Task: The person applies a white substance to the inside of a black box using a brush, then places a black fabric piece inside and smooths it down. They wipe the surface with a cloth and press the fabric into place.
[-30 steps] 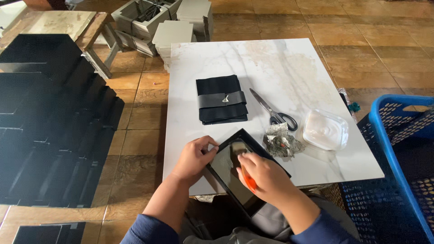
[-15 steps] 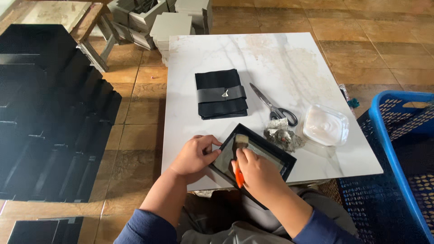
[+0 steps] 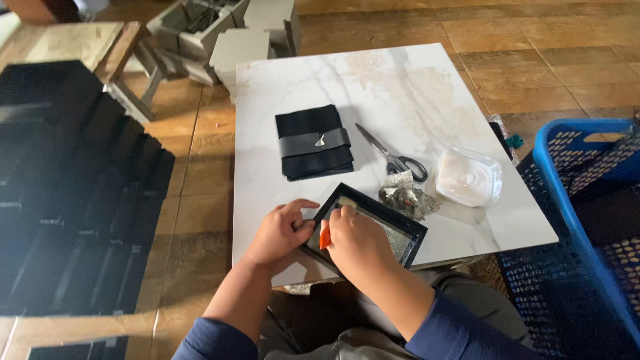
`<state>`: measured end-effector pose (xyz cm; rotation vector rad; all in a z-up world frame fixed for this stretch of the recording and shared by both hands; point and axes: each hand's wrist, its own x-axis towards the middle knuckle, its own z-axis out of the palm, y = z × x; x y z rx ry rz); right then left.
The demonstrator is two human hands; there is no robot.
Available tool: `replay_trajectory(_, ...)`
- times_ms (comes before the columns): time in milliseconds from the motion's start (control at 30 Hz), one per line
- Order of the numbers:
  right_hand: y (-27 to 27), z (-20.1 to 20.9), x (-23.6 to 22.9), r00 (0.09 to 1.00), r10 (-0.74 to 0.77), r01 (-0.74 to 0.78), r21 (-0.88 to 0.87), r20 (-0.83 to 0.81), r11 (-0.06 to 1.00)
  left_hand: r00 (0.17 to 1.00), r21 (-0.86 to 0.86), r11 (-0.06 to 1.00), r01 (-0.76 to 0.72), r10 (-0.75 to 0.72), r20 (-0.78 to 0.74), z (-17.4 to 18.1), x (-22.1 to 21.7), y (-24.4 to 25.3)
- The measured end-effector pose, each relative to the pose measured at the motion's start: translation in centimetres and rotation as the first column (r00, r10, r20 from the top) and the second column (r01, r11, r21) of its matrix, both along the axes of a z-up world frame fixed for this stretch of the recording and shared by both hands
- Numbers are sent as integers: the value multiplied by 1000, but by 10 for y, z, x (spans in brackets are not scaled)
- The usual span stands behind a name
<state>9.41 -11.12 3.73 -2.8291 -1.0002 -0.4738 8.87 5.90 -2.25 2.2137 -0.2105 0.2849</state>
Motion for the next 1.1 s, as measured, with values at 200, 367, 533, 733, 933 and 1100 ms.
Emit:
replay_trajectory(200, -35, 6, -12, 992, -52, 72, 184, -114, 980, 997, 32, 998, -51, 53, -61, 2, -1, -2)
replay_trajectory(367, -90, 28, -20, 953, 156, -53, 360, -262, 931, 990, -51, 996, -75, 68, -122, 19, -10, -7)
replay_trajectory(533, -100, 0, -16, 940, 147, -26, 365, -309, 931, 997, -30, 999, 28, -30, -66, 28, -18, -6)
replay_trajectory(733, -77, -7, -5, 926, 347, -277, 358, -147, 892, 967, -256, 948, 190, -226, -121, 23, -14, -2)
replay_trajectory(933, -77, -6, -2, 821, 566, -422, 587, -75, 691, 965, -374, 902, -217, 140, -222, 28, -3, -6)
replay_trajectory(1100, -95, -3, 1, 913, 399, -376, 550, 83, 746, 967, -266, 941, -207, 156, -201, 32, -3, -8)
